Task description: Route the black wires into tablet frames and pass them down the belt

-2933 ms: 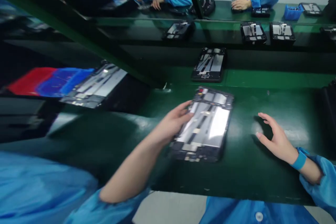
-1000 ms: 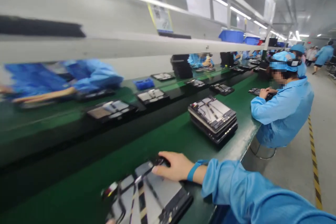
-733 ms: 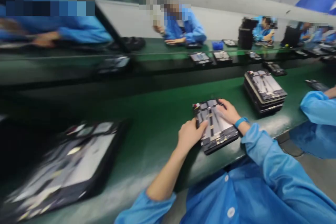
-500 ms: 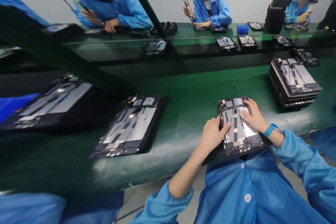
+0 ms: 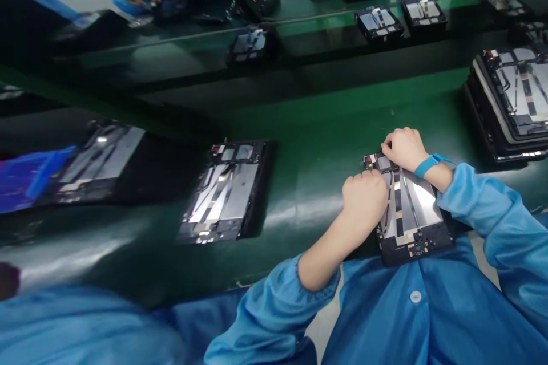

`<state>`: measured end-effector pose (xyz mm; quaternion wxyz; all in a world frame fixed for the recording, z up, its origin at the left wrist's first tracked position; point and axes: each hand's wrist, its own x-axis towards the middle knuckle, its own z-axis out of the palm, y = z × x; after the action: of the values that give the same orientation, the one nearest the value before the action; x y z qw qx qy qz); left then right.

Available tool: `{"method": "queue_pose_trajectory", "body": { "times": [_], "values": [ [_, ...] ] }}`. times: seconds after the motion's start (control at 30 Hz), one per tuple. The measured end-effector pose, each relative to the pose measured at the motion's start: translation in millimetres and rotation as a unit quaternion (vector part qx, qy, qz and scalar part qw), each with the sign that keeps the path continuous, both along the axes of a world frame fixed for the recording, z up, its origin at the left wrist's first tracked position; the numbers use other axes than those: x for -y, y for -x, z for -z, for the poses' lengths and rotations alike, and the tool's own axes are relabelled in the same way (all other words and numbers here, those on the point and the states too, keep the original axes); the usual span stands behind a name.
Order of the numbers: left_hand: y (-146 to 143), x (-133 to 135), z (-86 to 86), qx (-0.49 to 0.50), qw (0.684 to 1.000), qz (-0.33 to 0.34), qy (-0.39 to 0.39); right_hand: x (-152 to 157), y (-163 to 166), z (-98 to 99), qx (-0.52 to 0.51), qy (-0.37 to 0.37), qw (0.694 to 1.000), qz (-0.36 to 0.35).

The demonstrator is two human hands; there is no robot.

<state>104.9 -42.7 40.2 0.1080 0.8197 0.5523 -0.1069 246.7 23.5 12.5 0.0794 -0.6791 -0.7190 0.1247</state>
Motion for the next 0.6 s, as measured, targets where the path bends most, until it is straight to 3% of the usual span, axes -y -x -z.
{"method": "queue_pose_trajectory", "body": {
  "times": [0.2, 0.3, 0.4, 0.5, 0.6],
  "values": [
    [33, 2, -7.2, 0.051, 0.992, -0.093, 0.069, 1, 4, -6.8, -0.015, 0.034, 0.999, -0.01],
    [59, 10, 3.9, 0.065, 0.98, -0.172, 0.07, -2, 11, -9.1, 0.005, 0.029, 1.0, -0.006],
    [74, 16, 22.1, 0.071, 0.976, -0.198, 0.064, -5, 14, -9.8, -0.007, 0.026, 1.0, -0.013],
    [75, 14, 38.4, 0.174, 0.967, -0.184, 0.009, 0, 8, -9.6, -0.054, -0.008, 0.997, -0.057],
    [70, 3, 47.2, 0.348, 0.92, -0.178, 0.014, 15, -4, -8.9, -0.089, -0.049, 0.99, -0.096]
  ]
}}
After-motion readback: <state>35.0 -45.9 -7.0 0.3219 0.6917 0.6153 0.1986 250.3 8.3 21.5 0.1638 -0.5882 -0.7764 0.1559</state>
